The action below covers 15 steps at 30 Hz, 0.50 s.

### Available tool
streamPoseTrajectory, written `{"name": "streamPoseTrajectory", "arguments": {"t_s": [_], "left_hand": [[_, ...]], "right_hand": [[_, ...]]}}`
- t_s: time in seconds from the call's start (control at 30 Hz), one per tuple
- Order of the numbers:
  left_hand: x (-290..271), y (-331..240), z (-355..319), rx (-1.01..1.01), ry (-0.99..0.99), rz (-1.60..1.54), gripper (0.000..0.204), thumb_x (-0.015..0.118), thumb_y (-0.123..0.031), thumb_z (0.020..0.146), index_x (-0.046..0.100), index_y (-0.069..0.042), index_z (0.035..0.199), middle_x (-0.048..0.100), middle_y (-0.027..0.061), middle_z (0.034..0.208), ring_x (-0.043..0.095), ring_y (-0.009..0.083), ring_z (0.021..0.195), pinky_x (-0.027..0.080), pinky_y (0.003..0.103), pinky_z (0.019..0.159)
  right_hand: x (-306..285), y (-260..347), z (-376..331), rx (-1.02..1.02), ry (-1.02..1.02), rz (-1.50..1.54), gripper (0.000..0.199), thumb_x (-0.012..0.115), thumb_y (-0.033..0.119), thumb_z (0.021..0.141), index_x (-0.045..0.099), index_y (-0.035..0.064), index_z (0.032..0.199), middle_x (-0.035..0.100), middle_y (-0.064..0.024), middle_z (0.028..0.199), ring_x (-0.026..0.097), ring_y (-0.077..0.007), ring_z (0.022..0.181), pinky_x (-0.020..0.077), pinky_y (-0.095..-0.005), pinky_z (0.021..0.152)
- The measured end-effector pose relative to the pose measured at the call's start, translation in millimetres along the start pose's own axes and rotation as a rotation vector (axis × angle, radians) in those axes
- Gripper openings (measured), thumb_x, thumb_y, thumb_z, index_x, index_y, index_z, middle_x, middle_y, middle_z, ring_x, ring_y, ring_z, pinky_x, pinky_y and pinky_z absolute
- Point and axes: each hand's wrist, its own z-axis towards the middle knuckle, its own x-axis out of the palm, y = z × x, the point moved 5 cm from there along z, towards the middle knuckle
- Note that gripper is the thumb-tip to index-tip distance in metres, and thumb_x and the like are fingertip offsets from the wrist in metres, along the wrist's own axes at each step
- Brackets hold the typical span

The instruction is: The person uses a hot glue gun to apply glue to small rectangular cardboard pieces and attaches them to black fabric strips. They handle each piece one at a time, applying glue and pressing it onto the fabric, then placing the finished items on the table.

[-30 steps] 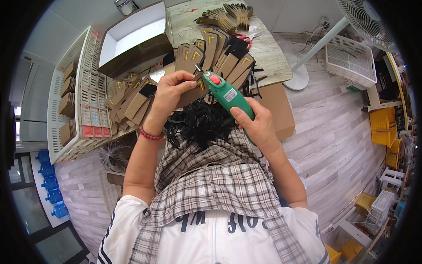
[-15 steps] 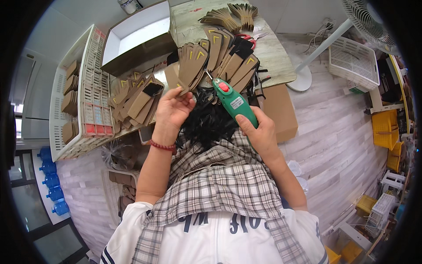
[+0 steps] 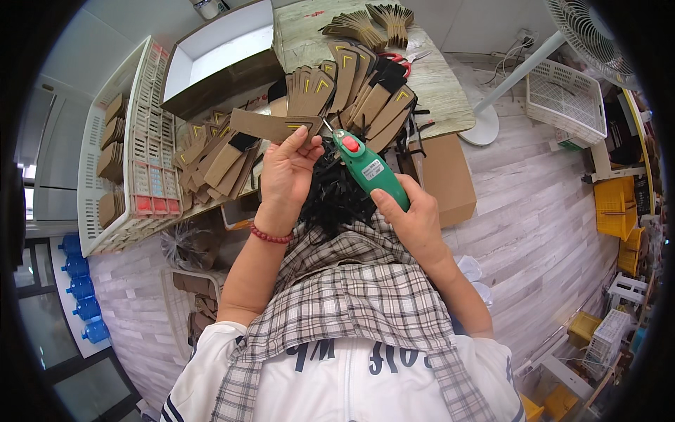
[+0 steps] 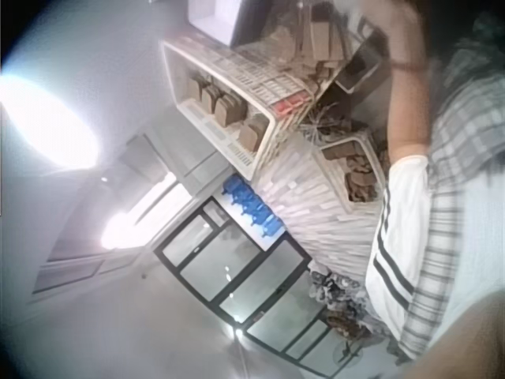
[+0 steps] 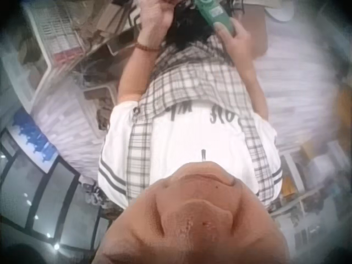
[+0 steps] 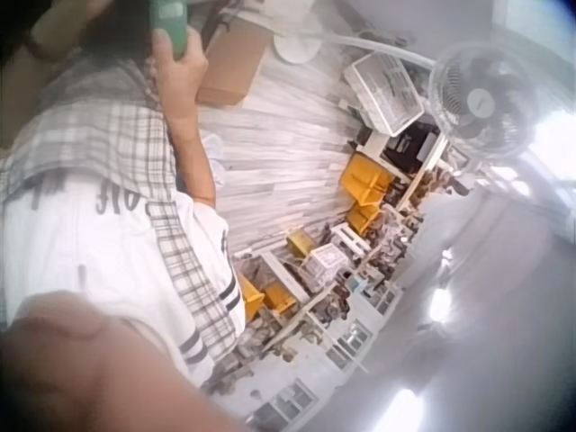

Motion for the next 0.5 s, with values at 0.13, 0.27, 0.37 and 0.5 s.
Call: {"name": "streamPoseTrajectory", "arguments": {"t_s": [0.13, 0.27, 0.37, 0.5], "left_hand": [[3, 6, -2, -0.018, 0.011, 0.006, 0.012, 0.063, -0.004, 0.089, 0.060, -0.005, 0.101, 0.067, 0.0056, 0.088, 0.066, 0.0180, 0.075, 0.053, 0.030, 0.067], [3, 8, -2, -0.023, 0.032, 0.027, 0.012, 0.063, -0.004, 0.089, 0.061, -0.004, 0.101, 0.067, 0.0060, 0.088, 0.066, 0.0181, 0.074, 0.053, 0.030, 0.066], [1, 5, -2, 0.005, 0.061, 0.082, 0.011, 0.063, -0.003, 0.088, 0.062, -0.003, 0.099, 0.068, 0.0070, 0.088, 0.066, 0.0182, 0.074, 0.053, 0.030, 0.065], [0, -2, 0, 0.015, 0.068, 0.181, 0.009, 0.063, -0.001, 0.087, 0.063, -0.002, 0.096, 0.068, 0.0091, 0.089, 0.066, 0.0184, 0.072, 0.053, 0.029, 0.064]], "right_hand": [[0, 0, 1, 0.001, 0.002, 0.003, 0.033, 0.068, 0.027, 0.088, 0.061, -0.0018, 0.104, 0.058, -0.0003, 0.068, 0.051, -0.0062, 0.057, 0.0417, -0.0229, 0.051], [-2, -2, 1, 0.007, 0.006, 0.027, 0.034, 0.068, 0.027, 0.088, 0.061, -0.0024, 0.104, 0.058, 0.0001, 0.069, 0.050, -0.0056, 0.058, 0.0417, -0.0219, 0.052], [-3, 0, 1, 0.017, 0.013, 0.031, 0.034, 0.069, 0.027, 0.088, 0.061, -0.0023, 0.104, 0.057, 0.0007, 0.069, 0.050, -0.0050, 0.058, 0.0414, -0.0214, 0.052], [-5, 1, 2, 0.022, 0.037, 0.075, 0.034, 0.069, 0.027, 0.088, 0.061, -0.0020, 0.104, 0.057, 0.0010, 0.069, 0.050, -0.0047, 0.058, 0.0412, -0.0212, 0.052]]}}
